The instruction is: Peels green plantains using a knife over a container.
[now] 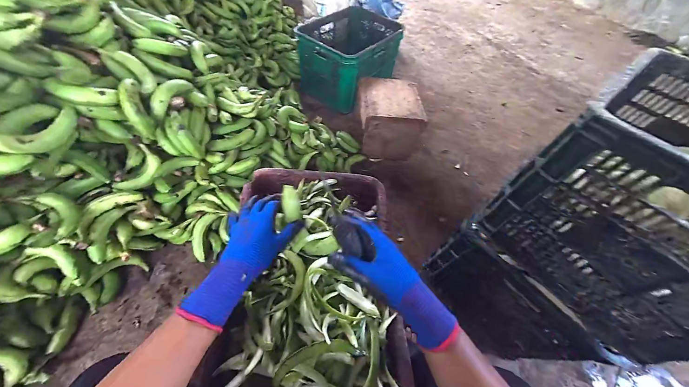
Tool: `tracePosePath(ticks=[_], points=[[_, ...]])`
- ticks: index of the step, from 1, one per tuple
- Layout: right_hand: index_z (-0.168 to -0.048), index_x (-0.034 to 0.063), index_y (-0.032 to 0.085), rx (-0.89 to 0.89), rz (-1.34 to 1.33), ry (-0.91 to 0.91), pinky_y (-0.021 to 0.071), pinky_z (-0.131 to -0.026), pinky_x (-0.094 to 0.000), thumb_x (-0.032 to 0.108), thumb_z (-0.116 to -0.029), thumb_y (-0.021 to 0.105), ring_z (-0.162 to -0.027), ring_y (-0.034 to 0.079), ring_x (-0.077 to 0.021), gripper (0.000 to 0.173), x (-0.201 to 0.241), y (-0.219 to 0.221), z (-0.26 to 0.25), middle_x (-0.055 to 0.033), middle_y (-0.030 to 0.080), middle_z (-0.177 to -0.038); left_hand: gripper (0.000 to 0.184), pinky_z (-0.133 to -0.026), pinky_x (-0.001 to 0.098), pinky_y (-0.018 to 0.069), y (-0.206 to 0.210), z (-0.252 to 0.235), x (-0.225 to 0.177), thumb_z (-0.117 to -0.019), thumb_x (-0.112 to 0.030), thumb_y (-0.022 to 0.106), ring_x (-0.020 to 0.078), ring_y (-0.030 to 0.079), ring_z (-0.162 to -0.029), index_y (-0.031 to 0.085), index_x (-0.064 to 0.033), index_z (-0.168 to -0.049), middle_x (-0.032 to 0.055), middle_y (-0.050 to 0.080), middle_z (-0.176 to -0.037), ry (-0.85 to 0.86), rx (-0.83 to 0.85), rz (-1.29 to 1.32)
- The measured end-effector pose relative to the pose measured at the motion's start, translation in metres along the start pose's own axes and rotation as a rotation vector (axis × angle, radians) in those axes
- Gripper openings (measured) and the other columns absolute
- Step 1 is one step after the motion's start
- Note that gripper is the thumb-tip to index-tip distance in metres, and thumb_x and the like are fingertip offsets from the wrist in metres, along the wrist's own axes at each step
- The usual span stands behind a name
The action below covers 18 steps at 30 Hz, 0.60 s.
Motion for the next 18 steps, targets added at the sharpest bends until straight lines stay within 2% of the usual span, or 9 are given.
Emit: tracePosePath(ticks=[3, 6, 8, 10, 11, 12, 14, 16, 18], points=[[-0.15, 0.0077, 0.051, 0.118, 0.074, -0.095, 0.0361, -0.118, -0.0435, 0.028, -0.0928, 0.073, -0.145, 0.041, -0.0312, 0.065, 0.022, 0.036, -0.006, -0.0225, 0.032, -0.162, 0.048, -0.11, 0.0788, 0.0179, -0.022, 0.037, -0.036, -0.0845, -0.031, 0.077, 0.05, 0.039, -0.142, 0.07, -0.0036, -0.124, 0.0218, 0.06, -0.139, 0.226, -0.181, -0.081], [-0.145, 0.0052, 0.056, 0.051, 0.065, -0.177, 0.0375, -0.116, -0.0425, 0.029, -0.0893, 0.074, -0.141, 0.045, -0.03, 0.063, 0.036, 0.045, 0.0, -0.0234, 0.043, -0.155, 0.051, -0.109, 0.0777, 0.0211, -0.029, 0.054, -0.033, -0.078, -0.029, 0.08, 0.0499, 0.043, -0.139, 0.072, -0.0074, -0.123, 0.0208, 0.061, -0.139, 0.256, -0.296, -0.059], [-0.143, 0.0005, 0.057, -0.06, -0.013, -0.218, 0.0411, -0.113, -0.0416, 0.025, -0.0869, 0.075, -0.135, 0.052, -0.0291, 0.064, 0.039, 0.045, 0.003, -0.0245, 0.051, -0.148, 0.063, -0.113, 0.0743, 0.0217, -0.033, 0.063, -0.012, -0.0833, -0.029, 0.077, 0.0545, 0.034, -0.143, 0.062, 0.0008, -0.136, 0.0298, 0.047, -0.15, 0.166, -0.326, 0.175], [-0.141, -0.0036, 0.055, -0.12, -0.179, -0.267, 0.0472, -0.108, -0.0322, 0.019, -0.0854, 0.075, -0.126, 0.059, -0.0202, 0.063, 0.039, 0.046, 0.004, -0.0218, 0.056, -0.142, 0.077, -0.119, 0.0541, 0.0287, -0.026, 0.075, 0.018, -0.0943, -0.036, 0.063, 0.0383, 0.028, -0.15, 0.034, 0.0015, -0.156, 0.0247, 0.029, -0.162, -0.012, -0.308, 0.611], [-0.14, -0.0065, 0.054, -0.109, -0.279, -0.298, 0.0503, -0.104, -0.0273, 0.015, -0.0847, 0.074, -0.121, 0.061, -0.0154, 0.063, 0.04, 0.047, 0.005, -0.0203, 0.058, -0.14, 0.074, -0.114, 0.0423, 0.0378, -0.018, 0.081, 0.028, -0.1004, -0.037, 0.053, 0.0243, 0.036, -0.147, 0.023, -0.0058, -0.161, 0.0154, 0.03, -0.163, -0.12, -0.227, 0.902], [-0.139, -0.0094, 0.052, -0.06, -0.365, -0.323, 0.0516, -0.101, -0.024, 0.011, -0.0843, 0.073, -0.118, 0.062, -0.0116, 0.063, 0.041, 0.05, 0.006, -0.0189, 0.059, -0.137, 0.062, -0.098, 0.0383, 0.0503, -0.009, 0.088, 0.032, -0.1061, -0.038, 0.044, 0.0178, 0.052, -0.131, 0.025, -0.0134, -0.16, 0.0083, 0.043, -0.155, -0.205, -0.136, 1.181], [-0.14, -0.0125, 0.047, 0.12, -0.439, -0.374, 0.0519, -0.099, -0.0205, 0.009, -0.0844, 0.072, -0.115, 0.062, -0.006, 0.064, 0.043, 0.064, 0.007, -0.0156, 0.058, -0.136, 0.042, -0.075, 0.0415, 0.062, -0.002, 0.095, 0.03, -0.1103, -0.04, 0.03, 0.0233, 0.071, -0.098, 0.044, -0.0108, -0.138, 0.0097, 0.067, -0.117, -0.244, -0.004, 1.591], [-0.146, -0.0078, 0.045, 0.225, -0.332, -0.349, 0.0492, -0.1, -0.0208, 0.011, -0.0855, 0.071, -0.117, 0.059, -0.007, 0.068, 0.041, 0.078, 0.006, -0.0159, 0.054, -0.14, 0.031, -0.068, 0.0369, 0.0634, -0.014, 0.095, 0.038, -0.1105, -0.026, 0.035, 0.0213, 0.072, -0.081, 0.045, -0.0046, -0.131, 0.0111, 0.069, -0.099, -0.215, -0.128, 1.683], [-0.152, 0.0002, 0.041, 0.174, -0.174, -0.233, 0.0478, -0.106, -0.027, 0.014, -0.0897, 0.068, -0.125, 0.058, -0.0133, 0.07, 0.036, 0.084, 0.003, -0.0167, 0.053, -0.145, 0.042, -0.074, 0.0331, 0.0634, -0.034, 0.099, 0.054, -0.1019, -0.011, 0.051, 0.0174, 0.071, -0.088, 0.04, -0.0011, -0.141, 0.0109, 0.066, -0.109, -0.151, -0.348, 1.514]])
Point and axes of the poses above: each hand's wrist, its own z-axis away from the middle knuckle, its own y-axis out of the palm, x = y × z, the point moved 7 cm from there along -z, towards the middle knuckle
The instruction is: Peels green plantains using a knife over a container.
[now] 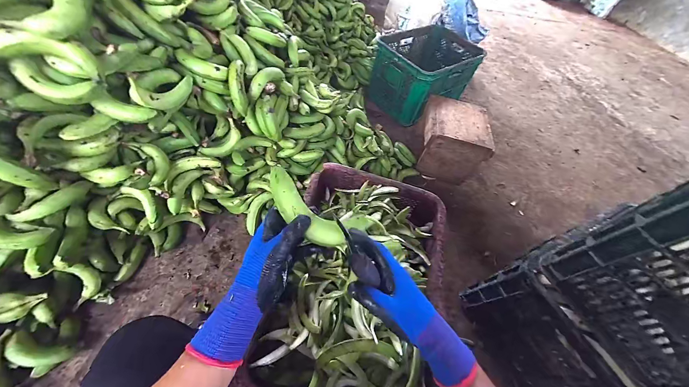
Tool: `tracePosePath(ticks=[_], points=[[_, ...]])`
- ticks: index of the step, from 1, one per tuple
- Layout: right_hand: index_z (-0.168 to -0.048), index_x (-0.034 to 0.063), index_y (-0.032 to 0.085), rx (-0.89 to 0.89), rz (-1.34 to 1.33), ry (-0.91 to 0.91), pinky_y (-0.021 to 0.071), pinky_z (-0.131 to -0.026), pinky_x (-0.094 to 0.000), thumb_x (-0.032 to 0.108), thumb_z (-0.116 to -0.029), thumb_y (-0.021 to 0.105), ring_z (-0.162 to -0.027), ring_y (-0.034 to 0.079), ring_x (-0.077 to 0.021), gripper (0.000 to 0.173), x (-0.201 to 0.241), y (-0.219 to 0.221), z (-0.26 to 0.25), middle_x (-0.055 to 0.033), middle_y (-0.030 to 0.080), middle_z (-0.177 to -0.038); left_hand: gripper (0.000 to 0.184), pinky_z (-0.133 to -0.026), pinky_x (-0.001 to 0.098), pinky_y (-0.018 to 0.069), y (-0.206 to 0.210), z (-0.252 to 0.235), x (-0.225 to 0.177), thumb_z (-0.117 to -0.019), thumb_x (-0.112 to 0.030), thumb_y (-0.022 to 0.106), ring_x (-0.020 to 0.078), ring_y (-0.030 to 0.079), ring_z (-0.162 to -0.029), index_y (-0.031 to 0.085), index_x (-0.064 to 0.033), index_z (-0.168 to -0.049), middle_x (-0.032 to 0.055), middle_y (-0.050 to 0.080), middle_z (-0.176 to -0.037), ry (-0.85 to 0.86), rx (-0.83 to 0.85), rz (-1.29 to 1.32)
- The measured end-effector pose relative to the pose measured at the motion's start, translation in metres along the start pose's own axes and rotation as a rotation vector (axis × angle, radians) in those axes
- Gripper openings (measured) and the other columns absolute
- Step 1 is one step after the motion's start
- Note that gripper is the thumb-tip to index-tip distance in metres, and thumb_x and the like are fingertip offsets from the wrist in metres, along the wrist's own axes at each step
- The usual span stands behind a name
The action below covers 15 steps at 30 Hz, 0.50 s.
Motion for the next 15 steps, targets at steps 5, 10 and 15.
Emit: tracePosePath(ticks=[5, 10, 15], points=[[-0.141, -0.0007, 0.054, -0.26, 0.168, 0.163, 0.0586, -0.077, -0.0336, 0.027, -0.1008, 0.059, -0.085, 0.069, -0.0148, 0.049, -0.004, -0.011, 0.003, -0.013, 0.07, -0.107, 0.062, -0.088, 0.0281, 0.0598, -0.025, 0.004, -0.018, -0.0898, -0.011, 0.071, 0.0101, 0.069, -0.102, 0.042, -0.0001, -0.144, 0.0085, 0.065, -0.121, 0.232, -0.093, -0.362], [-0.129, -0.0008, 0.059, 0.017, 0.18, 0.431, 0.0561, -0.066, -0.0337, 0.036, -0.1071, 0.048, -0.069, 0.064, -0.0134, 0.044, -0.036, -0.002, 0.006, -0.0078, 0.067, -0.089, 0.055, -0.092, 0.0241, 0.0568, -0.028, 0.01, -0.016, -0.0861, -0.008, 0.07, 0.0059, 0.067, -0.105, 0.051, -0.0014, -0.137, 0.0015, 0.068, -0.116, 0.303, 0.042, -0.318], [-0.143, 0.0107, 0.053, 0.192, 0.166, 0.611, 0.0535, -0.061, -0.0341, 0.047, -0.1094, 0.037, -0.066, 0.061, -0.0151, 0.052, -0.068, 0.002, 0.009, -0.0071, 0.065, -0.089, 0.056, -0.08, 0.0227, 0.0567, -0.03, -0.003, -0.011, -0.0871, -0.014, 0.06, 0.0048, 0.066, -0.095, 0.046, -0.0141, -0.141, -0.0039, 0.067, -0.11, 0.115, 0.197, -0.066]])
Point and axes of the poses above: each hand's wrist, its own z-axis away from the middle knuckle, its own y-axis out of the palm, x = y × z, the point moved 7 cm from there along -z, towards the middle knuckle
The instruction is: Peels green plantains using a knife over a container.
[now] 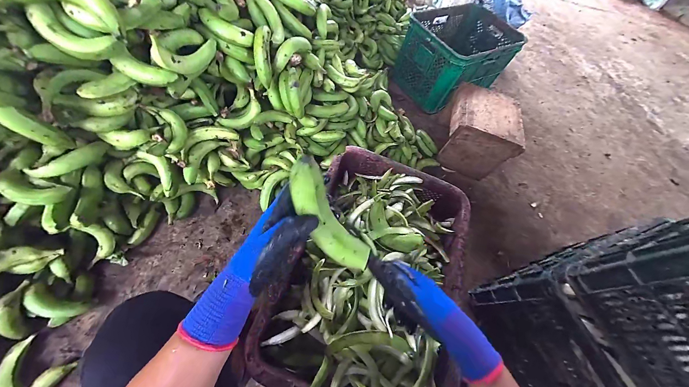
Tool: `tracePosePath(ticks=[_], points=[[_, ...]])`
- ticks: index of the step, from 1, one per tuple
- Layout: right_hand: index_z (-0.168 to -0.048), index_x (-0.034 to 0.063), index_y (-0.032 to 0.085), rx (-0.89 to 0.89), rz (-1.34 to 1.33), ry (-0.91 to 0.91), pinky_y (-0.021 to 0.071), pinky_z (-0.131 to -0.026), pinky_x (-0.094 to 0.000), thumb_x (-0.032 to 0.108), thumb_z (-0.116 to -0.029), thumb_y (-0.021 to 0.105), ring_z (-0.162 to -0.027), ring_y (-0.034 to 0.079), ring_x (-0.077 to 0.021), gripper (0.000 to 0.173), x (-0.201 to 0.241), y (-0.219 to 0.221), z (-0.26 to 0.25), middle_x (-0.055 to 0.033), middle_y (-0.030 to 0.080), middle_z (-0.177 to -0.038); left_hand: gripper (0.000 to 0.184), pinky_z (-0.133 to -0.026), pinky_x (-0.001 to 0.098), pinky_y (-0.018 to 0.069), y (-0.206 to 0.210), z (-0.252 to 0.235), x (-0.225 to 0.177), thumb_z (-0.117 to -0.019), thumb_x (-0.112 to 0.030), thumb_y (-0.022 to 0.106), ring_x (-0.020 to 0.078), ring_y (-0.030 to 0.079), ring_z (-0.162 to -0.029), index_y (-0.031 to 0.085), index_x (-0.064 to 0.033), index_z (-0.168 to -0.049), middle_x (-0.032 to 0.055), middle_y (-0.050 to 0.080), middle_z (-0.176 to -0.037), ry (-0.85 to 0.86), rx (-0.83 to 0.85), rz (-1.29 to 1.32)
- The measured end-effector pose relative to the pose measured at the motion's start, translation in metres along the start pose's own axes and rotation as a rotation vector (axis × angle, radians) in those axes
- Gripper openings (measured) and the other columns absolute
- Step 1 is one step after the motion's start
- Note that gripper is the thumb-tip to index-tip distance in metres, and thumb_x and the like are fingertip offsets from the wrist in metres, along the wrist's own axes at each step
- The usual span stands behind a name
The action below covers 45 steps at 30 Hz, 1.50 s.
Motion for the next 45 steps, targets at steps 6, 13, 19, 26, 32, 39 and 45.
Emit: tracePosePath(ticks=[6, 13, 19, 26, 32, 39, 45], points=[[-0.141, 0.0084, 0.062, -0.252, 0.243, -0.666, 0.0535, -0.097, -0.0464, 0.042, -0.0978, 0.057, -0.116, 0.066, -0.0248, 0.055, 0.037, -0.002, 0.033, -0.0153, 0.066, -0.13, 0.042, -0.073, 0.023, 0.0568, 0.005, -0.007, 0.009, -0.1116, -0.032, 0.027, 0.0053, 0.065, -0.081, 0.049, -0.0128, -0.142, -0.0003, 0.066, -0.099, -0.101, -0.159, -0.086], [-0.134, 0.0134, 0.068, -0.492, 0.497, -0.721, 0.0563, -0.084, -0.0599, 0.033, -0.0912, 0.067, -0.103, 0.069, -0.0403, 0.047, 0.056, -0.015, 0.037, -0.022, 0.069, -0.118, 0.047, -0.081, 0.0218, 0.0546, 0.034, 0.008, 0.011, -0.1095, -0.031, 0.03, 0.0029, 0.063, -0.092, 0.039, -0.014, -0.152, -0.0005, 0.064, -0.112, -0.103, -0.018, -0.153], [-0.152, 0.012, 0.048, -0.873, 0.391, -0.401, 0.0498, -0.089, -0.0685, 0.015, -0.1006, 0.063, -0.113, 0.061, -0.0501, 0.054, 0.044, -0.098, 0.035, -0.0311, 0.056, -0.133, 0.041, -0.079, 0.0207, 0.0566, 0.063, 0.02, 0.017, -0.109, -0.027, 0.038, 0.0022, 0.065, -0.089, 0.046, -0.0114, -0.147, -0.0004, 0.066, -0.109, -0.337, 0.167, -0.144], [-0.148, 0.0148, 0.055, -0.556, 0.253, -0.477, 0.053, -0.097, -0.0579, 0.026, -0.1001, 0.062, -0.115, 0.067, -0.0306, 0.049, 0.034, -0.053, 0.031, -0.0149, 0.066, -0.131, 0.043, -0.072, 0.03, 0.0597, 0.027, 0.0, 0.011, -0.1084, -0.026, 0.044, 0.0108, 0.068, -0.079, 0.047, -0.0118, -0.149, 0.0074, 0.069, -0.106, -0.165, -0.126, -0.274], [-0.136, 0.011, 0.067, -0.421, 0.405, -0.707, 0.0557, -0.084, -0.0586, 0.039, -0.0942, 0.06, -0.104, 0.069, -0.0379, 0.05, 0.053, 0.003, 0.044, -0.02, 0.07, -0.12, 0.054, -0.095, 0.0295, 0.0518, 0.003, 0.0, -0.007, -0.1086, -0.031, 0.037, 0.0062, 0.061, -0.11, 0.029, -0.0116, -0.159, 0.011, 0.058, -0.135, 0.133, -0.387, -0.457], [-0.147, 0.018, 0.057, -0.736, 0.446, -0.553, 0.0502, -0.091, -0.0657, 0.021, -0.0982, 0.066, -0.115, 0.062, -0.0458, 0.049, 0.065, -0.08, 0.023, -0.0258, 0.061, -0.131, 0.049, -0.09, 0.0265, 0.0543, 0.056, 0.016, 0.014, -0.1069, -0.027, 0.037, 0.0058, 0.065, -0.099, 0.04, -0.0093, -0.153, 0.0066, 0.066, -0.122, -0.283, 0.298, -0.407], [-0.135, 0.0171, 0.068, -0.579, 0.531, -0.77, 0.055, -0.085, -0.0608, 0.04, -0.0898, 0.067, -0.105, 0.067, -0.0405, 0.051, 0.061, -0.018, 0.033, -0.0199, 0.068, -0.119, 0.045, -0.082, 0.0301, 0.0559, 0.006, -0.002, 0.016, -0.1096, -0.038, 0.037, 0.0088, 0.064, -0.096, 0.043, -0.0153, -0.148, 0.0042, 0.064, -0.116, -0.112, -0.312, -0.114]])
Point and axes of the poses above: each hand's wrist, its own z-axis away from the middle knuckle, its own y-axis out of the palm, x = y × z, the point moved 7 cm from there along -z, towards the middle knuckle
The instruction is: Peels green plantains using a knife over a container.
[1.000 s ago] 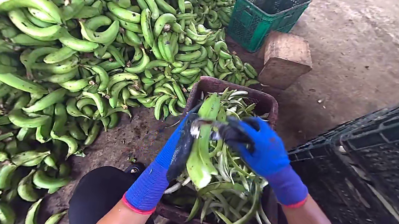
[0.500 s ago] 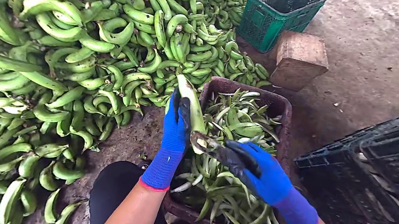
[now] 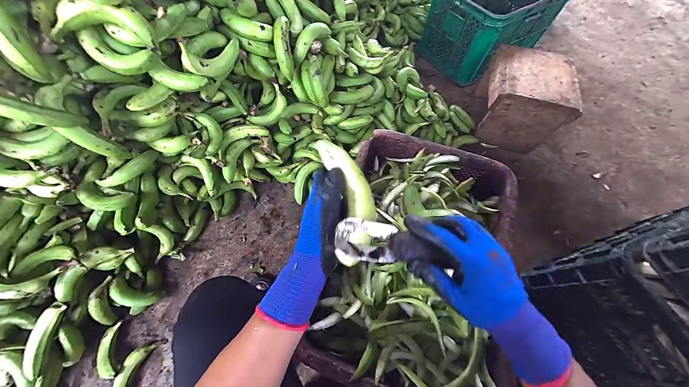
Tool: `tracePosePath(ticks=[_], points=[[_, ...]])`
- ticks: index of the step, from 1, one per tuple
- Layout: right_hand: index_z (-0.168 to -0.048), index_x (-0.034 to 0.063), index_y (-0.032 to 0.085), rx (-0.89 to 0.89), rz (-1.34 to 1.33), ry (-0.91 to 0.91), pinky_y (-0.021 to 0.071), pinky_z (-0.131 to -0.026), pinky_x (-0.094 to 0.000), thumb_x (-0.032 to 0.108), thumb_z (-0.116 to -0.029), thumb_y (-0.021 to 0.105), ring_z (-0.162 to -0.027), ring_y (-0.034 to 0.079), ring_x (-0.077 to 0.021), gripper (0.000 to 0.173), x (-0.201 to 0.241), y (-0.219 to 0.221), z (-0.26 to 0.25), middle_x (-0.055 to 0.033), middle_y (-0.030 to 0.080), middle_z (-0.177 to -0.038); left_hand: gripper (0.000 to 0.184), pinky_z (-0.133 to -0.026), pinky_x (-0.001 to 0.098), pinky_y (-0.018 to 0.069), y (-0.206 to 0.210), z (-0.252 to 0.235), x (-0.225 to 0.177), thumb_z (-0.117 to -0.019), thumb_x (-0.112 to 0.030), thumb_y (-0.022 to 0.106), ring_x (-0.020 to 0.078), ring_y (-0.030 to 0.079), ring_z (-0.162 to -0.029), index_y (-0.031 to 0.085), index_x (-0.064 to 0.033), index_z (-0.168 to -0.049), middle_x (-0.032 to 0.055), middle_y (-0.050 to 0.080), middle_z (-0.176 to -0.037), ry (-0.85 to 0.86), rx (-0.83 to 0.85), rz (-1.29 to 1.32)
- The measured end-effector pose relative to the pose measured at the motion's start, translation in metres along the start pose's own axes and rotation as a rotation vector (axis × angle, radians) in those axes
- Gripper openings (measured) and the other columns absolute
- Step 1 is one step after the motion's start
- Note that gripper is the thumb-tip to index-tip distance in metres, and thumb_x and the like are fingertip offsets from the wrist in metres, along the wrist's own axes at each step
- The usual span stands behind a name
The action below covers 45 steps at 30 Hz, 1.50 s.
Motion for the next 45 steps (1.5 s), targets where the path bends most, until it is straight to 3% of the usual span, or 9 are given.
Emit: tracePosePath(ticks=[4, 6, 10, 19, 26, 35, 39, 42, 45], points=[[-0.133, 0.0163, 0.07, -0.016, 0.025, -0.043, 0.0549, -0.084, -0.061, 0.037, -0.0903, 0.065, -0.104, 0.068, -0.0423, 0.048, 0.002, -0.002, -0.005, -0.0211, 0.069, -0.118, 0.044, -0.084, 0.0286, 0.0559, 0.0, 0.004, -0.011, -0.1102, -0.04, 0.036, 0.006, 0.064, -0.098, 0.044, -0.019, -0.148, 0.001, 0.064, -0.118, 0.053, -0.071, 0.0], [-0.139, 0.0144, 0.064, -0.003, -0.021, 0.064, 0.0532, -0.086, -0.0632, 0.022, -0.0912, 0.068, -0.107, 0.065, -0.0434, 0.049, -0.016, -0.013, -0.017, -0.0239, 0.065, -0.123, 0.038, -0.077, 0.0261, 0.0559, 0.018, 0.011, -0.008, -0.1103, -0.033, 0.034, 0.0049, 0.064, -0.088, 0.051, -0.012, -0.138, 0.0007, 0.065, -0.104, 0.012, 0.174, -0.071], [-0.147, 0.0161, 0.057, 0.003, -0.146, 0.283, 0.0495, -0.1, -0.0595, 0.023, -0.1081, 0.05, -0.118, 0.064, -0.0339, 0.04, -0.052, -0.023, -0.029, -0.0168, 0.064, -0.133, 0.049, -0.092, 0.0247, 0.0526, 0.051, 0.033, 0.002, -0.107, -0.03, 0.039, 0.0038, 0.062, -0.103, 0.043, -0.0063, -0.15, 0.0065, 0.064, -0.122, -0.104, 0.658, -0.29], [-0.124, 0.0142, 0.074, -0.104, 0.105, -0.042, 0.0551, -0.079, -0.0627, 0.043, -0.0892, 0.065, -0.099, 0.069, -0.0442, 0.047, 0.009, 0.009, 0.005, -0.021, 0.07, -0.113, 0.038, -0.078, 0.0299, 0.0575, -0.003, -0.004, 0.01, -0.1089, -0.045, 0.038, 0.0084, 0.066, -0.092, 0.057, -0.0182, -0.129, -0.0003, 0.067, -0.106, -0.048, -0.145, 0.374], [-0.139, 0.0141, 0.064, -0.075, 0.08, 0.12, 0.0543, -0.083, -0.0605, 0.034, -0.092, 0.065, -0.104, 0.067, -0.0421, 0.051, -0.018, -0.014, -0.003, -0.022, 0.067, -0.119, 0.043, -0.073, 0.0247, 0.0571, 0.023, 0.007, 0.004, -0.1109, -0.043, 0.03, 0.005, 0.066, -0.084, 0.06, -0.017, -0.128, -0.0012, 0.069, -0.098, -0.077, 0.11, 0.098], [-0.14, 0.0162, 0.062, 0.207, -0.166, 0.505, 0.049, -0.095, -0.0632, 0.035, -0.1114, 0.04, -0.108, 0.068, -0.036, 0.041, -0.068, 0.005, -0.018, -0.0174, 0.071, -0.12, 0.051, -0.109, 0.0362, 0.0429, 0.057, 0.034, 0.017, -0.11, -0.029, 0.036, 0.0164, 0.055, -0.128, 0.038, -0.0097, -0.157, 0.015, 0.054, -0.146, -0.16, 0.702, -0.494], [-0.147, 0.0166, 0.057, 0.137, -0.087, 0.354, 0.0487, -0.097, -0.0655, 0.029, -0.1035, 0.059, -0.117, 0.065, -0.0387, 0.045, -0.041, 0.009, -0.013, -0.0174, 0.065, -0.133, 0.04, -0.082, 0.0297, 0.0543, 0.031, 0.01, 0.034, -0.11, -0.033, 0.038, 0.0112, 0.064, -0.094, 0.053, -0.0124, -0.141, 0.0067, 0.066, -0.112, -0.209, 0.342, -0.134], [-0.131, 0.0118, 0.07, -0.082, 0.096, -0.03, 0.0562, -0.081, -0.0609, 0.045, -0.0879, 0.067, -0.101, 0.069, -0.0419, 0.054, -0.007, 0.012, 0.0, -0.0211, 0.07, -0.115, 0.037, -0.06, 0.021, 0.0553, 0.014, -0.004, 0.037, -0.1088, -0.042, 0.036, 0.0055, 0.064, -0.069, 0.062, -0.0158, -0.112, -0.0017, 0.065, -0.084, -0.289, 0.249, 0.453], [-0.117, 0.0146, 0.077, -0.215, 0.218, -0.194, 0.0552, -0.075, -0.0564, 0.049, -0.0892, 0.062, -0.094, 0.069, -0.0414, 0.047, 0.01, 0.012, 0.007, -0.0199, 0.072, -0.105, 0.046, -0.049, 0.02, 0.0502, 0.013, -0.009, 0.033, -0.1051, -0.054, 0.033, 0.0063, 0.058, -0.056, 0.06, -0.0168, -0.098, -0.0023, 0.058, -0.072, -0.332, 0.259, 0.721]])
Point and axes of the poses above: each hand's wrist, its own z-axis away from the middle knuckle, its own y-axis out of the palm, x = y × z, the point moved 7 cm from there along -z, towards the middle knuckle
